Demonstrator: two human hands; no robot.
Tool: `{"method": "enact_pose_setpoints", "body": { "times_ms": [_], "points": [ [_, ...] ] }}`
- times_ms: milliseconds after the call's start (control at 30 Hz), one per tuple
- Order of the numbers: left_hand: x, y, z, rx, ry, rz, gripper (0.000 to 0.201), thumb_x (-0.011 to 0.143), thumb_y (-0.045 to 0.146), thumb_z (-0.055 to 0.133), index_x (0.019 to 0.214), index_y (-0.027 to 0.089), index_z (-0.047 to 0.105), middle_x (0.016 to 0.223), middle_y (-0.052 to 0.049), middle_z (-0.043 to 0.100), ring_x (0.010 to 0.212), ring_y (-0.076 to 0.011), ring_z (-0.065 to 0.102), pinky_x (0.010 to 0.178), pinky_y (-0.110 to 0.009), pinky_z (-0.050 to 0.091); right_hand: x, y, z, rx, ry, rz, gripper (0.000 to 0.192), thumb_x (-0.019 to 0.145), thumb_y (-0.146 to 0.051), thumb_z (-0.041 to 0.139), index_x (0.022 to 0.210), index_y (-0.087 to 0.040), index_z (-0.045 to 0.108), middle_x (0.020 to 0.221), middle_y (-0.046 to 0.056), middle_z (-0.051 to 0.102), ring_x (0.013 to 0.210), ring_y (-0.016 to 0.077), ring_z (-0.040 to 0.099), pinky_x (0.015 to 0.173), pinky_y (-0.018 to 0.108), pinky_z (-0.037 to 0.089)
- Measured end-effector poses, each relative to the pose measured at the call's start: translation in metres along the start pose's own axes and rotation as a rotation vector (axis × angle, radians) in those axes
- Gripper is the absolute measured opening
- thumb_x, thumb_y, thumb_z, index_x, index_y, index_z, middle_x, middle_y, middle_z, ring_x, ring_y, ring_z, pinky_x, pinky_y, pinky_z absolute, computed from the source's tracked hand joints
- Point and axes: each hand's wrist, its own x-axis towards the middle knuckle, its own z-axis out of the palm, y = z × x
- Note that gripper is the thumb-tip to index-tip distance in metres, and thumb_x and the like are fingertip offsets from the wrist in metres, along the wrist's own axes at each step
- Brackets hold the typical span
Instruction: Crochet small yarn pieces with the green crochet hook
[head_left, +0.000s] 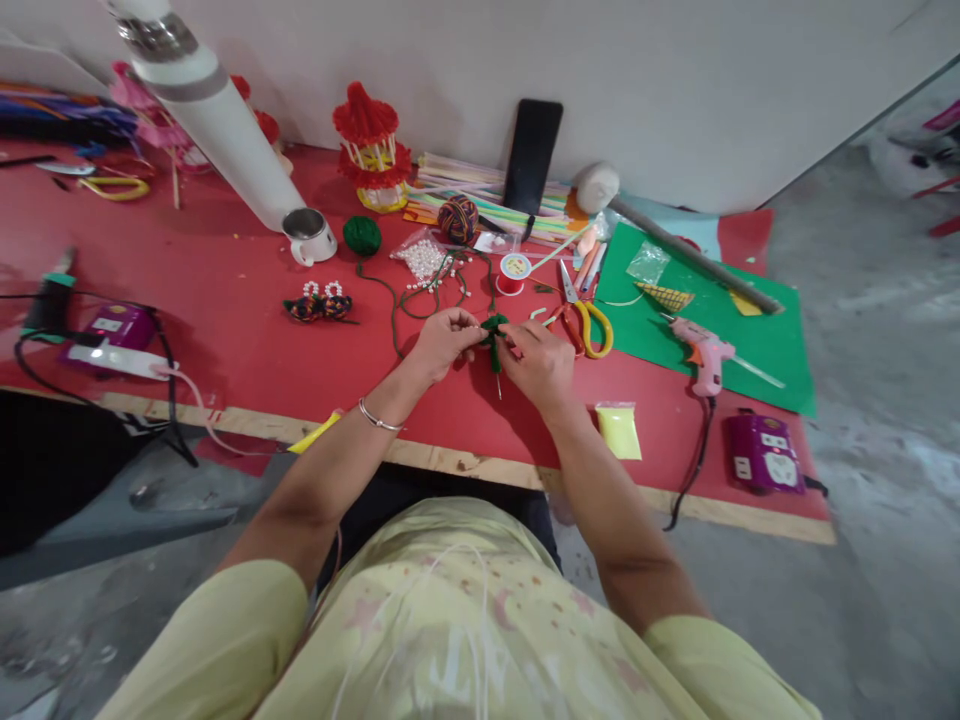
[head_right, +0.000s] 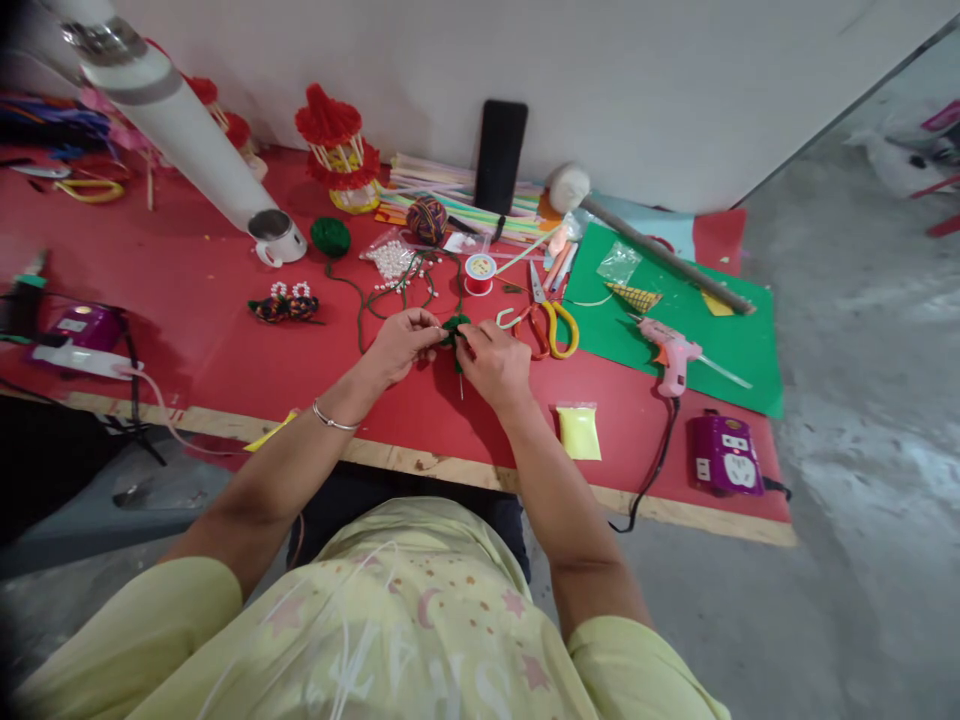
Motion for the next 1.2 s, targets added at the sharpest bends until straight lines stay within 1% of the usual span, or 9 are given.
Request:
{"method": "enact_pose_setpoints", "body": {
  "times_ms": [167,300,433,533,667,833,1033,1133,1200],
  "points": [
    [0.001,-0.005,0.001,0.121,-0.001,0.089,0.028,0.065,0.025,0.086,0.074,0.018,0.06,0.055,0.003,0.063,0.037,-0.0082,0.053,0.037,-0.018,0.031,0.004,-0.004,0.0,-0.151,-0.071,-0.049,0.032,0.104,-0.031,0.047,0.107,-0.021,0.077,0.097,0.01,0.075,0.085,0.0192,0.065,0.067,0.03,0.038],
    [-0.001,-0.004,0.003,0.19,0.019,0.117,0.024,0.066,0.021,0.083,0.072,0.019,0.06,0.048,0.005,0.057,0.037,-0.0088,0.052,0.038,-0.019,0.029,0.007,-0.006,0.005,-0.151,-0.104,0.016,0.028,0.1,-0.028,0.05,0.096,-0.02,0.076,0.093,0.01,0.074,0.08,0.0192,0.064,0.063,0.031,0.034],
    [-0.001,-0.004,0.001,0.263,0.069,0.142,0.02,0.066,0.019,0.081,0.071,0.019,0.062,0.049,0.006,0.055,0.037,-0.0068,0.045,0.04,-0.02,0.026,0.007,-0.003,0.009,0.093,-0.064,0.101,0.015,0.089,-0.025,0.061,0.091,-0.02,0.075,0.085,0.006,0.074,0.079,0.0185,0.065,0.068,0.029,0.04],
    [0.002,-0.005,-0.005,0.405,0.086,0.227,0.015,0.066,0.019,0.078,0.071,0.018,0.063,0.056,0.005,0.058,0.048,-0.0082,0.049,0.047,-0.02,0.033,0.007,-0.002,0.008,0.325,-0.066,0.178,0.011,0.082,-0.024,0.064,0.084,-0.019,0.073,0.077,0.003,0.072,0.073,0.0169,0.064,0.068,0.028,0.044],
    [0.005,-0.004,-0.013,0.624,0.018,0.327,0.013,0.07,0.026,0.077,0.076,0.017,0.07,0.071,0.0,0.07,0.066,-0.0124,0.059,0.062,-0.024,0.044,0.008,-0.004,0.004,0.595,-0.105,0.332,0.008,0.078,-0.026,0.064,0.078,-0.019,0.069,0.071,0.0,0.07,0.063,0.0143,0.06,0.062,0.027,0.046],
    [0.003,0.002,-0.016,0.644,-0.036,0.419,0.018,0.08,0.032,0.072,0.086,0.016,0.078,0.084,-0.004,0.077,0.072,-0.0136,0.063,0.069,-0.026,0.048,0.009,-0.005,0.002,0.705,-0.192,0.397,0.008,0.076,-0.028,0.066,0.076,-0.02,0.065,0.066,-0.001,0.068,0.059,0.0132,0.058,0.057,0.026,0.045],
    [0.007,-0.001,-0.017,0.548,-0.052,0.289,0.019,0.078,0.032,0.073,0.083,0.014,0.076,0.066,-0.002,0.07,0.056,-0.0115,0.058,0.055,-0.023,0.044,0.01,-0.004,-0.002,0.894,-0.252,0.5,0.016,0.076,-0.035,0.071,0.08,-0.02,0.065,0.066,0.0,0.071,0.05,0.0116,0.057,0.048,0.025,0.044],
    [0.008,-0.003,-0.017,0.507,-0.066,0.258,0.019,0.078,0.031,0.073,0.085,0.013,0.076,0.063,-0.002,0.069,0.056,-0.012,0.061,0.055,-0.023,0.046,0.011,-0.003,-0.004,0.977,-0.221,0.535,0.023,0.075,-0.04,0.073,0.082,-0.021,0.064,0.075,0.002,0.074,0.056,0.0142,0.063,0.048,0.026,0.047],
    [0.008,-0.003,-0.017,0.503,-0.081,0.263,0.017,0.078,0.029,0.073,0.085,0.013,0.076,0.066,-0.002,0.071,0.058,-0.0125,0.063,0.058,-0.023,0.048,0.011,-0.002,-0.003,0.932,-0.188,0.506,0.025,0.076,-0.043,0.075,0.084,-0.02,0.066,0.077,0.002,0.073,0.059,0.0147,0.063,0.05,0.027,0.047]
  ]
}}
